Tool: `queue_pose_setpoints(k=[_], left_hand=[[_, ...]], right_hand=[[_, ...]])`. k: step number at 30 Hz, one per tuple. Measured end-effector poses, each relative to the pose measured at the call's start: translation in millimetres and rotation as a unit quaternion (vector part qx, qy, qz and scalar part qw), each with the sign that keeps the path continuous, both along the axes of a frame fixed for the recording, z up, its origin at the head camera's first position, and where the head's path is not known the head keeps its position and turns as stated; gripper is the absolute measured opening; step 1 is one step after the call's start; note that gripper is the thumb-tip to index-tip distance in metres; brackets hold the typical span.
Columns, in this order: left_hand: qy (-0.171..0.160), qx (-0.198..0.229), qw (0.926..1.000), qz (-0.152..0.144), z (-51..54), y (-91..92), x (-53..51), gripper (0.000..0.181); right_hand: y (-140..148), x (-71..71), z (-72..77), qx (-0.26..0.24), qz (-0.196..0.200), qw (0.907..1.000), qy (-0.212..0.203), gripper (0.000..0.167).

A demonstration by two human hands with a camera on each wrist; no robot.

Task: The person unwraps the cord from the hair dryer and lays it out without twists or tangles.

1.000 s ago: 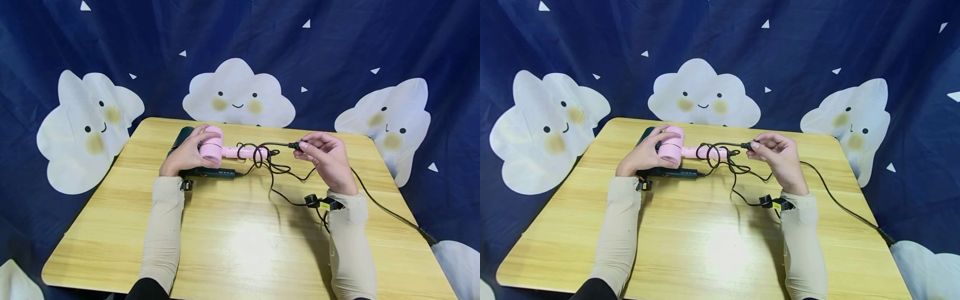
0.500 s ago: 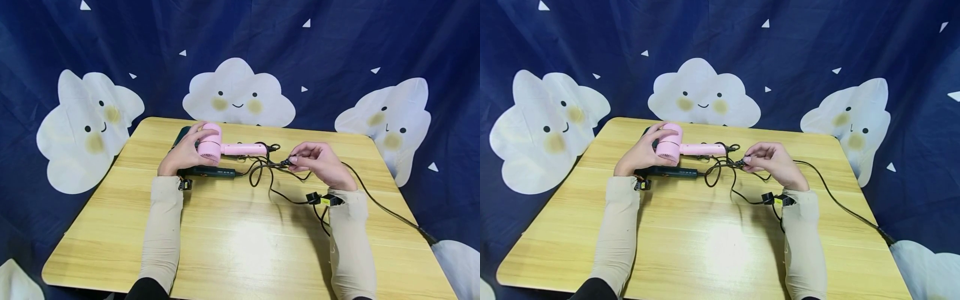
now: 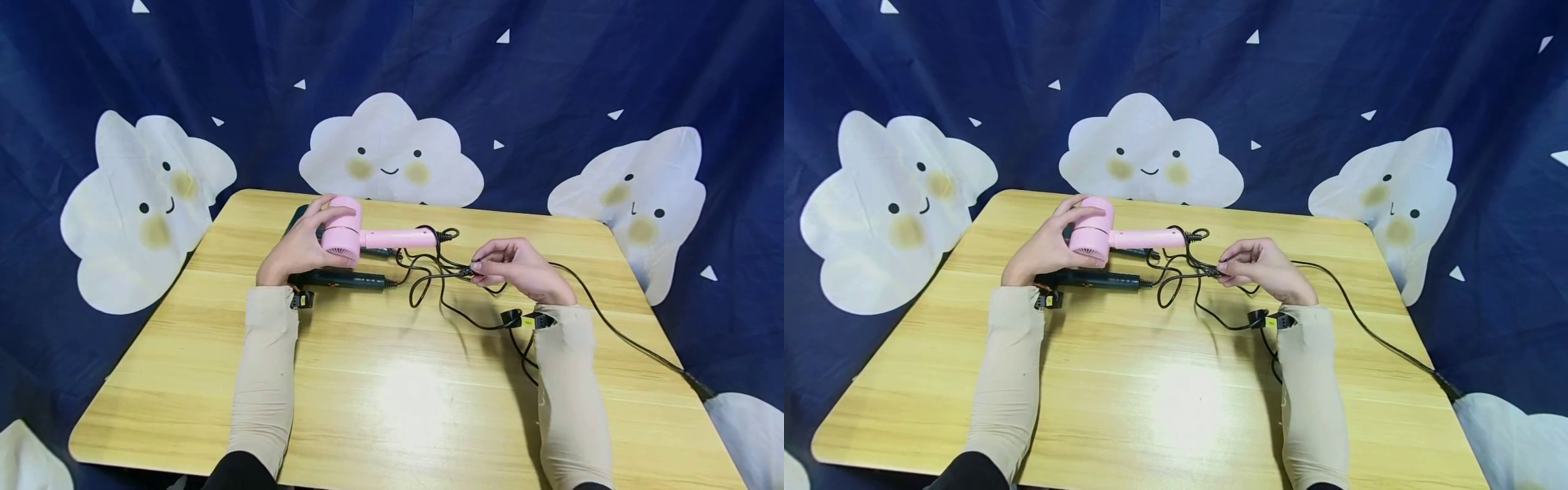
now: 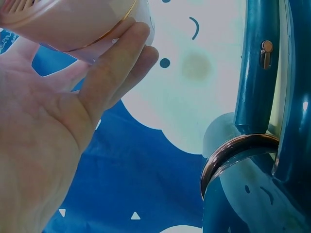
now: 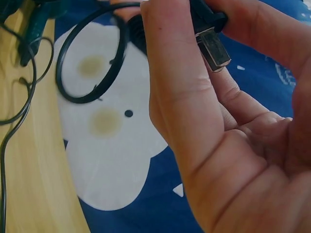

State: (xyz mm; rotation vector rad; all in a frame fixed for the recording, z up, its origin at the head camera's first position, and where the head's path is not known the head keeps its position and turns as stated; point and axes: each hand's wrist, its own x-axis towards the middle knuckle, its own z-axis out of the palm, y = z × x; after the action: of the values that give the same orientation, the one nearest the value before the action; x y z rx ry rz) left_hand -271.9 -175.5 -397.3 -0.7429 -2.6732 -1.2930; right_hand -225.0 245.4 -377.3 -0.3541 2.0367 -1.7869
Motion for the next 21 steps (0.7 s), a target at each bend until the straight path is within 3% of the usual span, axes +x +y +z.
queue_pose_setpoints(k=[11,21], left_hand=[[-0.002,0.022,0.9997,0.012,0.7,-2.9,-0.1,0.094],[-0.011,0.054,0.9985,-0.007,2.8,-4.1,2.6,0.092]], right_hand=[[9,-10.6,-12.4,0.027,-0.009,0.9991,-0.030,0.010],[9,-15.9,-22.7,0.040,-0.043,0.9972,-0.047,0.017]])
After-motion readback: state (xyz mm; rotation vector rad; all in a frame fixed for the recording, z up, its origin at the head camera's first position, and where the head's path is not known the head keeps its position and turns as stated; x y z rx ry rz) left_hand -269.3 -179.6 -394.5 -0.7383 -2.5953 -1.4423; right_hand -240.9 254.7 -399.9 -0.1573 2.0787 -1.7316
